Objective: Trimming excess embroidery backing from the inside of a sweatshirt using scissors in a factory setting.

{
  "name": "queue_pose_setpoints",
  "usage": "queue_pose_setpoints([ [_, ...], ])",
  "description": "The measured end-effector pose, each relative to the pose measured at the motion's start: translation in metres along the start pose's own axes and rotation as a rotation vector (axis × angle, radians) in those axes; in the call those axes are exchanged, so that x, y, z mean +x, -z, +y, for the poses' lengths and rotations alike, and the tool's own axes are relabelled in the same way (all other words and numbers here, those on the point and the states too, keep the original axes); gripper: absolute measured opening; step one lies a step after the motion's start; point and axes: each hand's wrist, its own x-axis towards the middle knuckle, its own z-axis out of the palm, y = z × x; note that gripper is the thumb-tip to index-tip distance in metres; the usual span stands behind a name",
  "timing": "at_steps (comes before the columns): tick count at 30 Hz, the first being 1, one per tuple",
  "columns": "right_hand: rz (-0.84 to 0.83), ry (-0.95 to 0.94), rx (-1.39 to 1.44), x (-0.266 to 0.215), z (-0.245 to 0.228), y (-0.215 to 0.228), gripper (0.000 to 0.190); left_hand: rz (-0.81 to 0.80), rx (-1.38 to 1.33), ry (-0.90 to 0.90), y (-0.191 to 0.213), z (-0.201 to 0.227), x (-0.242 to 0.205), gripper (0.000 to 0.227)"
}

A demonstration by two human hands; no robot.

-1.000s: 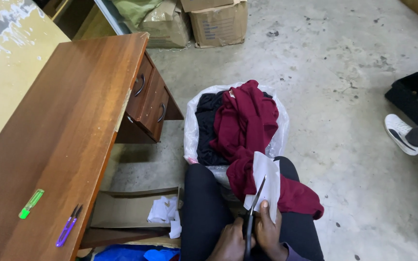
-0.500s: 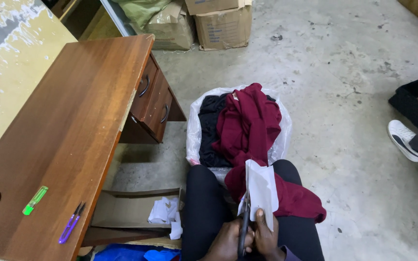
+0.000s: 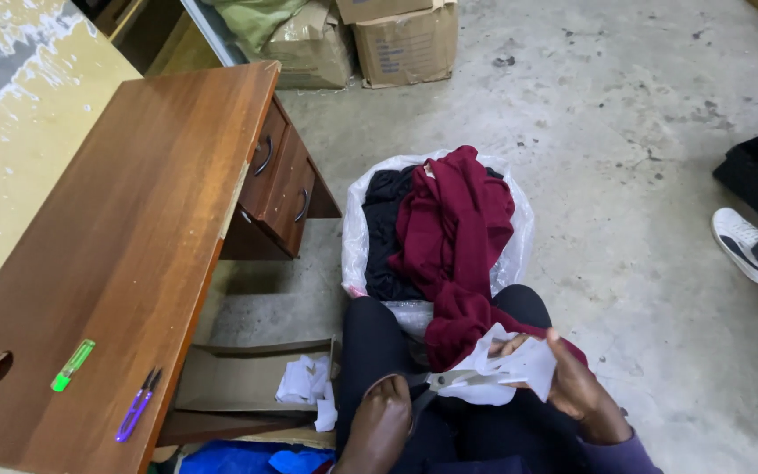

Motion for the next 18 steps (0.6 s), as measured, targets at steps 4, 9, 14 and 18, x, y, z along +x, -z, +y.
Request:
queue_pose_setpoints([
  [4,0.426,-0.308,-0.691,-0.005,-0.053,-0.054,0.039,-0.018,0.018,-0.052,0.012,0.001,0.002,0.034],
  [9,0.238,0.031,-0.635,-0.01,-0.007,0.015,0.016,-0.067,0.07,-0.101,0.004,0.006,0.001,0.031],
  [14,0.174,-0.103,-0.48,-0.014,-0.011,-0.024,0.023,0.048,0.143,-0.141,-0.002,0.017,0.002,0.028],
  [18,-0.048,-0.148,-0.931,0.007,-0.015,-0.054,0.04,-0.03,0.019,-0.196,0.002,0.014,-0.008,0.042],
])
